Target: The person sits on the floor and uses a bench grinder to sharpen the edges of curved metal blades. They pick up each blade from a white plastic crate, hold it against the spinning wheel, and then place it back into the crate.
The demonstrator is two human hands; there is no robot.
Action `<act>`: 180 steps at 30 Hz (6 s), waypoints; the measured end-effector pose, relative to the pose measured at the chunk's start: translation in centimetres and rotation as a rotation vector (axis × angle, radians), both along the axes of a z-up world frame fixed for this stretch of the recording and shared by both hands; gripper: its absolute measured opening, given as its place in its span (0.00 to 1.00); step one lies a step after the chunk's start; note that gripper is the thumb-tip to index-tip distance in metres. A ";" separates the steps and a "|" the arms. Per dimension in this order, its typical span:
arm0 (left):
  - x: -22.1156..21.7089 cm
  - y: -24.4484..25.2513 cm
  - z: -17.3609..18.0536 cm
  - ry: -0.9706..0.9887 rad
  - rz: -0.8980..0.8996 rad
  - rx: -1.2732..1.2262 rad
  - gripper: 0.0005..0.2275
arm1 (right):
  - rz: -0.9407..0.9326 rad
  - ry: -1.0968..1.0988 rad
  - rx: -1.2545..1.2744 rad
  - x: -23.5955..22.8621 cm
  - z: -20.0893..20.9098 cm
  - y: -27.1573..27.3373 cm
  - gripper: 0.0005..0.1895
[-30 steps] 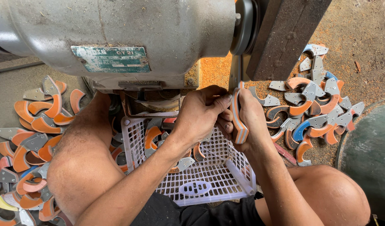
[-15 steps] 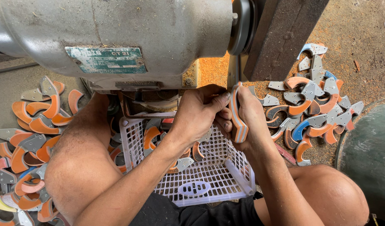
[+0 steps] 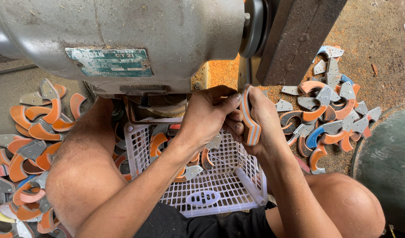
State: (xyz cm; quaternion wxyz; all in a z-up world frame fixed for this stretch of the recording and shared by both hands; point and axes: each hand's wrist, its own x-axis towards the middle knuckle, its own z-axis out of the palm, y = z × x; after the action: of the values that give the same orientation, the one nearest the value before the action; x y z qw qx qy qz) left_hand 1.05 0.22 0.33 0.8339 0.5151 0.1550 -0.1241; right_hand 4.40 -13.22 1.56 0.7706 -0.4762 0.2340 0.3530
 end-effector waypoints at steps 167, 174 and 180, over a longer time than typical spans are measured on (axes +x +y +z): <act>-15.4 18.8 10.3 -0.284 0.022 1.598 0.17 | 1.252 -0.493 -0.963 -11.8 -26.2 -6.6 0.25; -24.7 33.1 -3.2 0.234 0.226 1.553 0.12 | 1.253 -0.629 -1.115 -20.7 -35.5 -3.1 0.38; -27.7 32.7 -3.9 0.754 0.177 1.613 0.21 | 1.236 -0.642 -1.010 -19.5 -35.0 -3.7 0.40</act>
State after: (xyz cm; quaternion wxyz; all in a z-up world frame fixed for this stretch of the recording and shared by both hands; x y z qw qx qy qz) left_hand -26.66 32.95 -3.53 0.1182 0.8560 0.4979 -0.0735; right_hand -15.14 -16.95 -33.41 0.1645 -0.8809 -0.1677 0.4109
